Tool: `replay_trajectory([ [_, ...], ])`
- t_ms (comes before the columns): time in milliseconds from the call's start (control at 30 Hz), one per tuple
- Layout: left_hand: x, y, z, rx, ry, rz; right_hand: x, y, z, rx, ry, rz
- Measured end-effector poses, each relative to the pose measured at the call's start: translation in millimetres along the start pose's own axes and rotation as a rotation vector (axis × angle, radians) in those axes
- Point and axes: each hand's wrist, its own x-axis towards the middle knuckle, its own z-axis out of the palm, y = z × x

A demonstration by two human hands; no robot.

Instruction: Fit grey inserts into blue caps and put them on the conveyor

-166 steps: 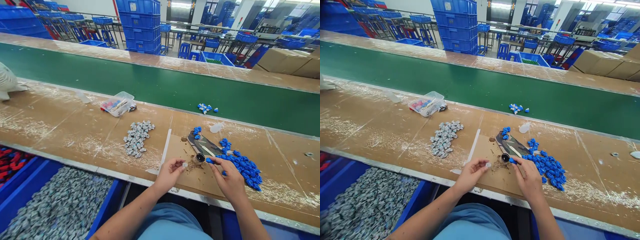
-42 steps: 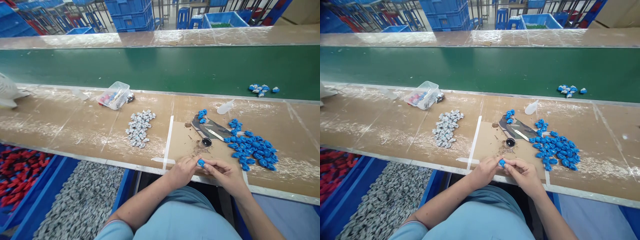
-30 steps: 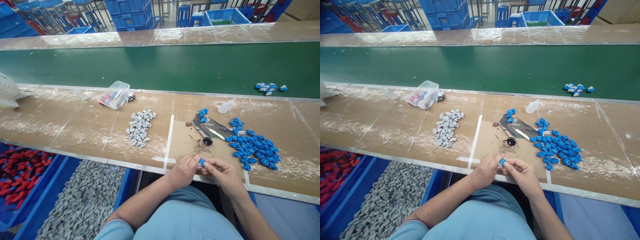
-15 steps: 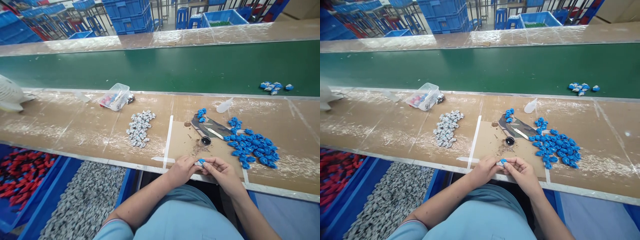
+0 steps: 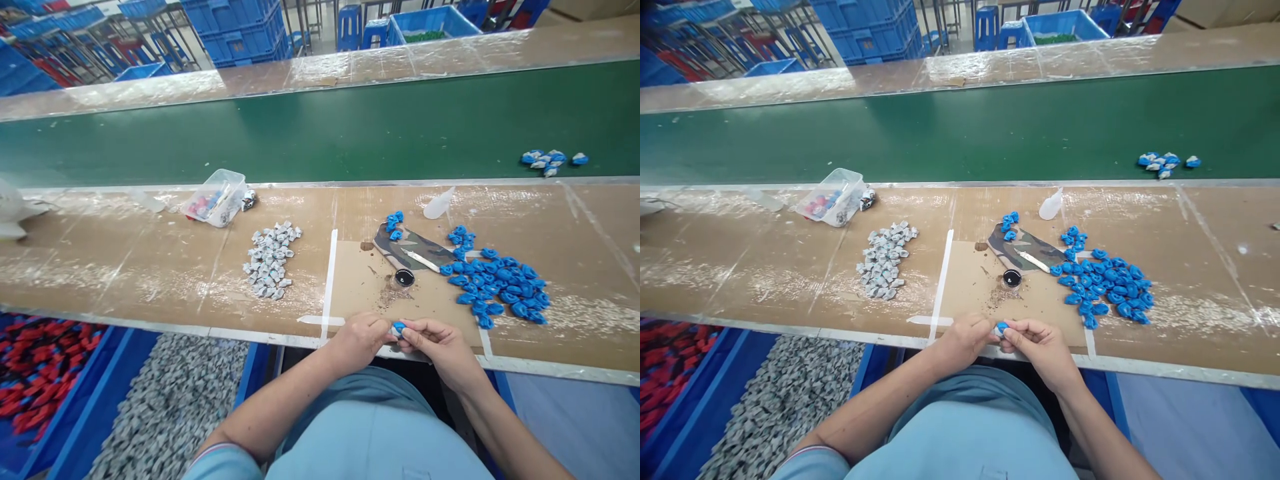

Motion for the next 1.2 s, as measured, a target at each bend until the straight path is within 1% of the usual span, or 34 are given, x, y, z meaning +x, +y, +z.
replay_trajectory([
  [133, 0.4, -1.3, -0.2, 0.017, 0.018, 0.003, 2.4, 2.1, 2.2, 0.001, 0.011, -0.021],
  [233, 1.0, 0.1, -0.8, 0.019, -0.003, -0.024, 3.8, 0.0, 7.3, -0.024, 0.034, -0.059],
  [300, 1.6, 1.8, -3.3, -0.003, -0.022, -0.06, 2.4, -3.0, 7.7, -0.08, 0.042, -0.117],
  [367, 3.8, 0.9, -8.9, -0.042, -0.049, -0.106, -1.4, -6.8, 0.8, -0.192, 0.067, -0.208],
  [400, 6.2, -1.5, -13.0, -0.052, -0.059, -0.132, -4.3, -8.7, -6.3, -0.266, 0.113, -0.265],
  [433, 9.8, -5.5, -17.8, -0.05, -0.063, -0.164, -7.7, -10.5, -15.7, -0.343, 0.196, -0.328],
  [500, 21.5, -17.7, -29.4, -0.001, -0.052, -0.244, -15.1, -13.1, -40.1, -0.485, 0.448, -0.439],
  [567, 37.6, -33.0, -41.7, 0.089, -0.03, -0.332, -21.8, -13.8, -66.5, -0.59, 0.702, -0.494],
  [600, 45.9, -40.3, -47.4, 0.134, -0.021, -0.372, -24.6, -13.5, -78.2, -0.625, 0.779, -0.496],
  [633, 53.4, -46.3, -52.5, 0.169, -0.014, -0.403, -27.0, -12.8, -87.9, -0.645, 0.821, -0.487],
  [667, 59.3, -50.5, -56.5, 0.192, -0.01, -0.419, -29.2, -11.8, -94.8, -0.651, 0.832, -0.474],
  [733, 63.5, -51.5, -60.8, 0.201, -0.003, -0.404, -33.1, -9.4, -99.3, -0.619, 0.797, -0.451],
  [800, 56.6, -42.0, -59.5, 0.166, -0.004, -0.328, -36.2, -6.7, -91.2, -0.542, 0.73, -0.438],
  [867, 41.0, -24.8, -53.4, 0.108, -0.018, -0.221, -37.7, -4.3, -72.4, -0.456, 0.598, -0.427],
  [933, 22.5, -5.4, -44.4, 0.046, -0.054, -0.129, -36.7, -2.6, -47.1, -0.372, 0.414, -0.423],
  [1000, 6.5, 10.9, -35.0, -0.007, -0.106, -0.085, -33.2, -1.5, -21.1, -0.3, 0.204, -0.408],
  [1033, 0.4, 16.6, -30.9, -0.026, -0.125, -0.075, -30.8, -1.0, -9.9, -0.274, 0.12, -0.402],
  [1067, -4.3, 20.7, -27.5, -0.042, -0.135, -0.073, -28.3, -0.3, -0.5, -0.252, 0.064, -0.398],
  [1133, -9.7, 24.5, -23.1, -0.079, -0.131, -0.088, -23.9, 1.7, 11.8, -0.221, 0.025, -0.406],
  [1200, -11.2, 25.2, -21.8, -0.157, -0.11, -0.147, -21.2, 4.5, 16.3, -0.188, 0.041, -0.426],
])
